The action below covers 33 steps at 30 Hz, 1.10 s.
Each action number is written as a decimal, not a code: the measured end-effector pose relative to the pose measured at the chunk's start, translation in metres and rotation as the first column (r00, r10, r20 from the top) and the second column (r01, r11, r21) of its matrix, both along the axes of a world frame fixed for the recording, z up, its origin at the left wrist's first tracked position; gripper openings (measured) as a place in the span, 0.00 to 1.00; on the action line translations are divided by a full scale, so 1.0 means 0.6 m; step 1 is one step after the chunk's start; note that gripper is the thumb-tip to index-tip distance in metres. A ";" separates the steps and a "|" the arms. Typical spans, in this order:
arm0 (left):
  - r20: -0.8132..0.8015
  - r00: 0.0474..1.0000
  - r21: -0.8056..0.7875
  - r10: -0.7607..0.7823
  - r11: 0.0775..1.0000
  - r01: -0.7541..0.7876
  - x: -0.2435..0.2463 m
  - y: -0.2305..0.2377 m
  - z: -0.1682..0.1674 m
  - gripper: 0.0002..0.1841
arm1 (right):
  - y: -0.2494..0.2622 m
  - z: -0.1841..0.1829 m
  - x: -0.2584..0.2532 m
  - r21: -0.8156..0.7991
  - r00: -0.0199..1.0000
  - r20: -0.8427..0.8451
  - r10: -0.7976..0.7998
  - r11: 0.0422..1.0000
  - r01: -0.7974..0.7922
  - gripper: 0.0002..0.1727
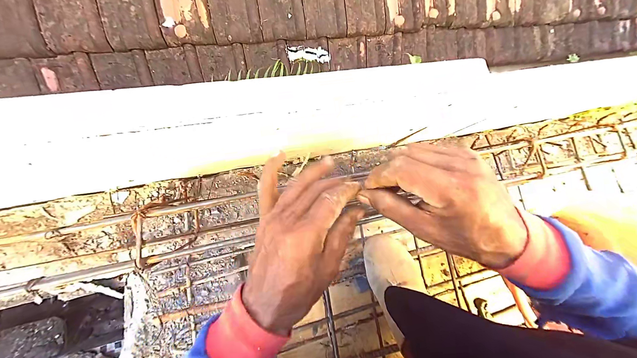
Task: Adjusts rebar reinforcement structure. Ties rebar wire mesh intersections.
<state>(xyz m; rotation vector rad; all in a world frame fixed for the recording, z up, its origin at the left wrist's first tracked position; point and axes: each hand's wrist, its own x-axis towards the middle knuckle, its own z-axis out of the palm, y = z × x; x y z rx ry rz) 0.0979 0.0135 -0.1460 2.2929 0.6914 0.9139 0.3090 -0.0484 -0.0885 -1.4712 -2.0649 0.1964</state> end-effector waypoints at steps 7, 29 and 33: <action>0.127 0.967 -0.379 0.219 0.912 -0.157 -0.034 0.003 -0.006 0.08 | -0.128 -0.069 -0.008 -0.851 0.826 -0.415 -0.381 0.485 -0.204 0.25; 0.441 0.863 -0.463 0.247 0.886 -0.017 -0.041 -0.059 -0.018 0.08 | -0.105 -0.085 0.004 -0.069 0.998 0.015 0.057 0.996 -0.056 0.15; 0.307 0.895 -0.566 0.323 0.818 -0.101 -0.017 -0.045 0.016 0.07 | -0.021 -0.061 -0.036 0.051 0.988 -0.040 0.150 0.988 -0.147 0.14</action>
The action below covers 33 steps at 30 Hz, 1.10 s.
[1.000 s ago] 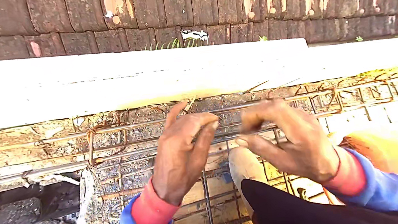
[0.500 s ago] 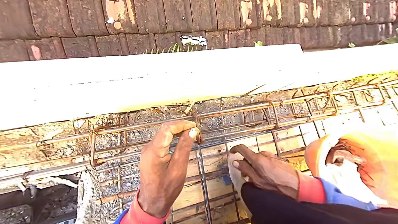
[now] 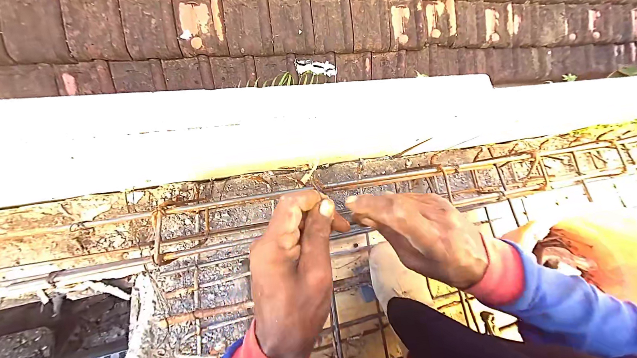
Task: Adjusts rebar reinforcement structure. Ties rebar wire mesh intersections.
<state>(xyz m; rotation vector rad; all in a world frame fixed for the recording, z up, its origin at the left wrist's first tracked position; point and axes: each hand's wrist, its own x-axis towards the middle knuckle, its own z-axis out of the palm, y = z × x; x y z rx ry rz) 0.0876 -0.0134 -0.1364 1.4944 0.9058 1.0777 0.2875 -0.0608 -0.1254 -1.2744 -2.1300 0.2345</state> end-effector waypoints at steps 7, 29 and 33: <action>-0.063 0.998 -0.174 0.002 0.985 -0.013 0.017 0.041 0.006 0.07 | 0.068 -0.022 -0.015 -0.022 0.978 -0.191 -0.087 0.996 0.085 0.24; -0.069 0.996 0.134 -0.063 0.988 0.072 -0.006 0.017 0.024 0.06 | -0.027 -0.072 -0.048 -0.398 0.792 -0.590 -0.158 0.910 -0.115 0.15; -0.044 0.998 0.206 -0.033 0.978 0.042 -0.037 0.003 -0.011 0.10 | -0.081 -0.102 -0.047 -0.473 0.734 -0.662 -0.155 0.846 -0.248 0.22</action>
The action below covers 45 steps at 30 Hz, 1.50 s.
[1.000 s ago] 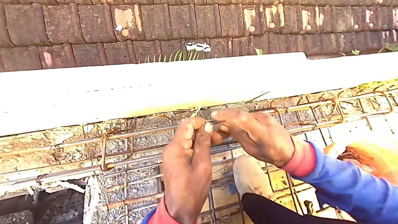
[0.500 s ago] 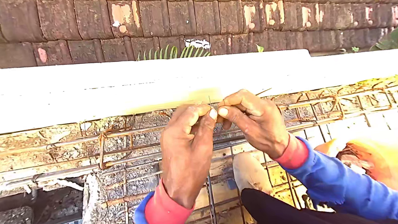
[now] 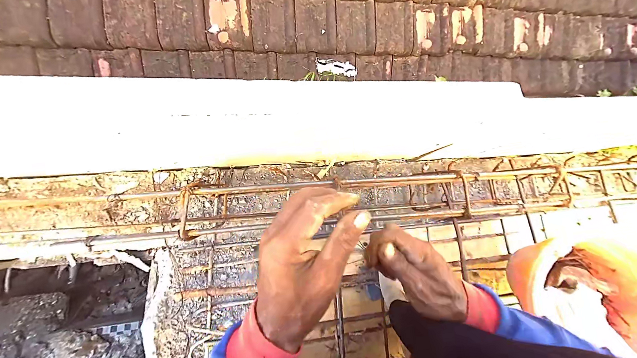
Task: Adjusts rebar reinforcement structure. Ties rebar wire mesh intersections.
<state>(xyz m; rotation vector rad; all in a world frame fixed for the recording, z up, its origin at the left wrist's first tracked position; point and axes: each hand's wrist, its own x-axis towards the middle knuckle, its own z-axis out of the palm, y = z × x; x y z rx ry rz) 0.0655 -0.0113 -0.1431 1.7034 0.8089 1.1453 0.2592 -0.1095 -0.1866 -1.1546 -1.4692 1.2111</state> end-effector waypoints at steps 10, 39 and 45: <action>0.211 0.959 -0.966 0.190 0.192 0.174 0.036 -0.084 -0.165 0.27 | -0.013 -0.004 -0.020 0.103 0.861 0.327 0.390 0.891 -0.443 0.16; -0.690 0.684 0.382 0.235 0.922 0.069 -0.017 -0.058 -0.156 0.12 | -0.010 0.149 0.183 0.289 0.602 0.717 -0.352 0.936 0.202 0.23; -0.565 0.683 0.634 0.464 0.773 -0.001 -0.071 0.093 0.011 0.38 | 0.099 0.167 0.275 0.427 0.153 0.873 -0.463 0.877 0.218 0.48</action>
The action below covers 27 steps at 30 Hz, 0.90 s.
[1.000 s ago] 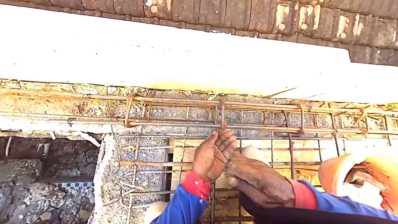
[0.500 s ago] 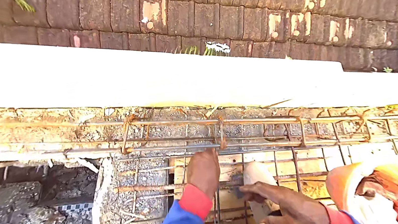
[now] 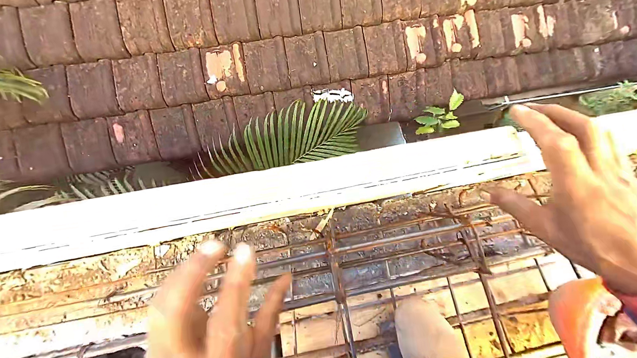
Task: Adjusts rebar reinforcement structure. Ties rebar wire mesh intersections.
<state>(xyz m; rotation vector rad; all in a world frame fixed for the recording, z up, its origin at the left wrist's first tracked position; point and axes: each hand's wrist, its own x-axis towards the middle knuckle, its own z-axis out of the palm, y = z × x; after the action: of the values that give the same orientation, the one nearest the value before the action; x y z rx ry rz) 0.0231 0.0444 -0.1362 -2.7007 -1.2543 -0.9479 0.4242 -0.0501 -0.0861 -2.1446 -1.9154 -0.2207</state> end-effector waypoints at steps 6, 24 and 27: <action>-0.427 0.896 -0.072 -0.125 0.992 0.104 0.032 0.156 0.070 0.50 | 0.040 -0.030 0.025 -0.053 0.985 0.068 0.158 0.987 -0.155 0.38; -0.367 0.915 -0.117 -0.166 0.984 0.132 0.024 0.157 0.063 0.52 | -0.016 0.017 0.013 0.132 0.997 -0.007 0.082 0.988 -0.081 0.30; -0.289 0.934 -0.197 -0.208 0.968 0.155 0.025 0.161 0.074 0.53 | -0.076 -0.001 -0.015 0.229 0.997 -0.070 -0.013 0.973 0.029 0.22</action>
<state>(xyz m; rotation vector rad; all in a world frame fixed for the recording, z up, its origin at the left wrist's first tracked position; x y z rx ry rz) 0.0382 0.1413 -0.0917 -2.9880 -1.0835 -0.4130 0.4152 -0.0956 -0.0866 -1.9944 -1.7366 -0.3508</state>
